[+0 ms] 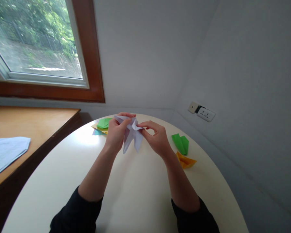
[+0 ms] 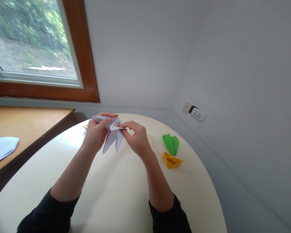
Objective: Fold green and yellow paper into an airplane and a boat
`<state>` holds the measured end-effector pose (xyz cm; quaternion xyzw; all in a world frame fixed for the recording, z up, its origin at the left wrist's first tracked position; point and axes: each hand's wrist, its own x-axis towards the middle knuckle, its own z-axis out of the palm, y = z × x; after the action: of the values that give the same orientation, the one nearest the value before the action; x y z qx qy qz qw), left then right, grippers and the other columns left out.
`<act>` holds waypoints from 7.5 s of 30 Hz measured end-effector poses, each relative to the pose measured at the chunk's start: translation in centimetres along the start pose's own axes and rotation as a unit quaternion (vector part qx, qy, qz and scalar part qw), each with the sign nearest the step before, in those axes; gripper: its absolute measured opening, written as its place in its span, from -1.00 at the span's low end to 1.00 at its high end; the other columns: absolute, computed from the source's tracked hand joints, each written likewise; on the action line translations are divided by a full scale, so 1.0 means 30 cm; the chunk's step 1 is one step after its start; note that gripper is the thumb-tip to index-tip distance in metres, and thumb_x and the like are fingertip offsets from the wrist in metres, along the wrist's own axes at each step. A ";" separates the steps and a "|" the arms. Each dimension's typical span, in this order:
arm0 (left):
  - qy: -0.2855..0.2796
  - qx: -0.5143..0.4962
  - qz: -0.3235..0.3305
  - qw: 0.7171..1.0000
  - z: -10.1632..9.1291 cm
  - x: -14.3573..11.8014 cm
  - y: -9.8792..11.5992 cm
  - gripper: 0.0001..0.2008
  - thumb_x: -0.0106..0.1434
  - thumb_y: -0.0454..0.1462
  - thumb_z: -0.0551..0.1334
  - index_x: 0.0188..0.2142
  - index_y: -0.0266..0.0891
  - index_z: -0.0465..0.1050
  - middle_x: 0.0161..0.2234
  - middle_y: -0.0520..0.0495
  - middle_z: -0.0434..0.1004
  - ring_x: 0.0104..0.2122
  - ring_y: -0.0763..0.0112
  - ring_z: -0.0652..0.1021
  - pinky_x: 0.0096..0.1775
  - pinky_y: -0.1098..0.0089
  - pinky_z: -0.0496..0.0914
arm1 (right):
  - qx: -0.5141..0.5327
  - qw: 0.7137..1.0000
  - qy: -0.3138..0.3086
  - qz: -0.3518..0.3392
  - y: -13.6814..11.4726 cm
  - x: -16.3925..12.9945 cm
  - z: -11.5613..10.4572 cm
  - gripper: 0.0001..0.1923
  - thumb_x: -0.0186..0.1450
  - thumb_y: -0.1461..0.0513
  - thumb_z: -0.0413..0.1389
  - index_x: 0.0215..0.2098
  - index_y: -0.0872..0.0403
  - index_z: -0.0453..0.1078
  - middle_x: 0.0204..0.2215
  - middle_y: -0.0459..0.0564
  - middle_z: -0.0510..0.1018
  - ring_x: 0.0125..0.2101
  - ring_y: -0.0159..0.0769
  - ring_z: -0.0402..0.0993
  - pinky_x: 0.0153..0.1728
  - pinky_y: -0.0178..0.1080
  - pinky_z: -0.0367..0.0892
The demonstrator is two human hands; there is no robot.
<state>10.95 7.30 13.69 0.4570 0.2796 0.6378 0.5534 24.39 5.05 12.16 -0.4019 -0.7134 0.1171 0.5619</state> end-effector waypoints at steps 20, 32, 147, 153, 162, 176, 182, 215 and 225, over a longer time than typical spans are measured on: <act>-0.175 0.147 0.107 0.968 -0.012 -0.014 -0.005 -0.42 -0.02 -0.04 0.33 -0.02 -0.17 0.30 -0.09 -0.17 0.45 -0.18 0.24 0.51 -0.22 0.37 0.39 | -0.084 0.992 0.069 -0.056 -0.023 0.006 -0.004 -0.93 0.16 0.32 0.08 -0.44 0.05 0.40 -0.47 -0.08 0.53 -0.41 -0.34 0.42 -0.41 -0.29 0.30; -0.157 0.180 0.147 0.960 0.012 -0.028 -0.012 -0.70 0.16 -0.14 0.20 -0.16 -0.25 0.37 -0.18 -0.13 0.48 -0.21 0.33 0.49 -0.18 0.38 0.35 | -0.146 0.972 0.095 -0.157 -0.048 0.004 0.015 -0.86 0.20 0.37 0.00 -0.37 0.07 0.37 -0.41 0.00 0.53 -0.34 -0.28 0.45 -0.27 -0.20 0.36; -0.185 0.052 -0.115 0.975 -0.035 0.013 0.008 -0.73 -0.11 -0.18 0.40 -0.45 -0.30 0.46 -0.56 0.05 0.45 -0.62 0.59 0.38 -0.57 0.54 0.19 | 0.326 0.918 -0.061 0.217 -0.009 0.016 -0.053 -0.77 -0.10 0.12 0.33 -0.60 0.07 0.42 -0.62 -0.17 0.44 -0.61 -0.49 0.26 -0.46 -0.35 0.23; -0.188 0.064 -0.105 0.974 -0.024 0.006 0.006 -0.75 -0.12 -0.19 0.41 -0.53 -0.33 0.45 -0.63 0.08 0.37 -0.65 0.63 0.32 -0.59 0.54 0.15 | 0.334 0.912 -0.075 0.227 -0.019 0.015 -0.049 -0.78 -0.11 0.14 0.33 -0.57 0.06 0.45 -0.61 -0.16 0.47 -0.59 -0.47 0.30 -0.46 -0.33 0.24; -0.158 0.056 -0.114 0.979 -0.007 0.001 0.010 -0.75 -0.16 -0.21 0.40 -0.59 -0.32 0.41 -0.66 0.09 0.34 -0.66 0.63 0.30 -0.60 0.54 0.11 | 0.312 0.921 -0.052 0.225 -0.001 0.015 -0.038 -0.77 -0.07 0.13 0.31 -0.53 0.07 0.43 -0.59 -0.17 0.46 -0.55 -0.45 0.33 -0.46 -0.33 0.22; 0.101 -0.004 -0.050 0.994 -0.043 0.060 -0.026 -0.69 -0.25 -0.18 0.41 -0.57 -0.30 0.37 -0.69 0.14 0.32 -0.68 0.61 0.33 -0.61 0.54 0.16 | 0.336 0.932 -0.046 0.127 -0.002 0.010 -0.062 0.28 -0.29 -0.23 0.26 0.25 -0.33 -0.36 0.20 0.03 0.10 0.18 -0.07 0.03 -0.03 -0.02 0.27; 0.133 -0.031 -0.036 0.990 -0.059 0.071 -0.027 -0.67 -0.26 -0.18 0.41 -0.54 -0.30 0.36 -0.70 0.15 0.32 -0.69 0.62 0.31 -0.62 0.54 0.16 | 0.339 0.921 -0.155 0.112 0.016 -0.001 -0.072 0.45 -0.30 0.01 0.41 0.23 -0.31 -0.58 0.25 0.07 -0.10 0.24 -0.10 -0.14 0.11 0.09 0.05; 0.038 0.031 -0.206 0.977 -0.235 -0.308 -0.192 -0.38 0.09 -0.02 0.14 0.13 -0.05 0.07 -0.39 0.02 0.44 -0.47 0.45 0.49 -0.38 0.40 0.36 | 0.162 0.929 0.070 0.326 0.045 -0.416 0.099 -0.69 0.00 0.03 0.20 -0.47 0.12 0.46 -0.54 -0.07 0.52 -0.50 -0.36 0.39 -0.45 -0.28 0.32; -0.032 0.063 -0.188 0.980 -0.252 -0.379 -0.229 -0.61 -0.06 -0.07 0.32 -0.30 -0.31 0.47 -0.37 -0.06 0.52 -0.29 0.32 0.50 -0.13 0.28 0.35 | 0.174 0.917 0.075 0.352 0.065 -0.475 0.135 -0.69 0.02 0.02 0.20 -0.47 0.11 0.45 -0.52 -0.07 0.52 -0.48 -0.35 0.39 -0.46 -0.28 0.35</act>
<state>6.95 -0.92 1.43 0.4506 0.3820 0.4883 0.6423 22.27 -2.57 -0.50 -0.5304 -0.4500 0.3990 0.5975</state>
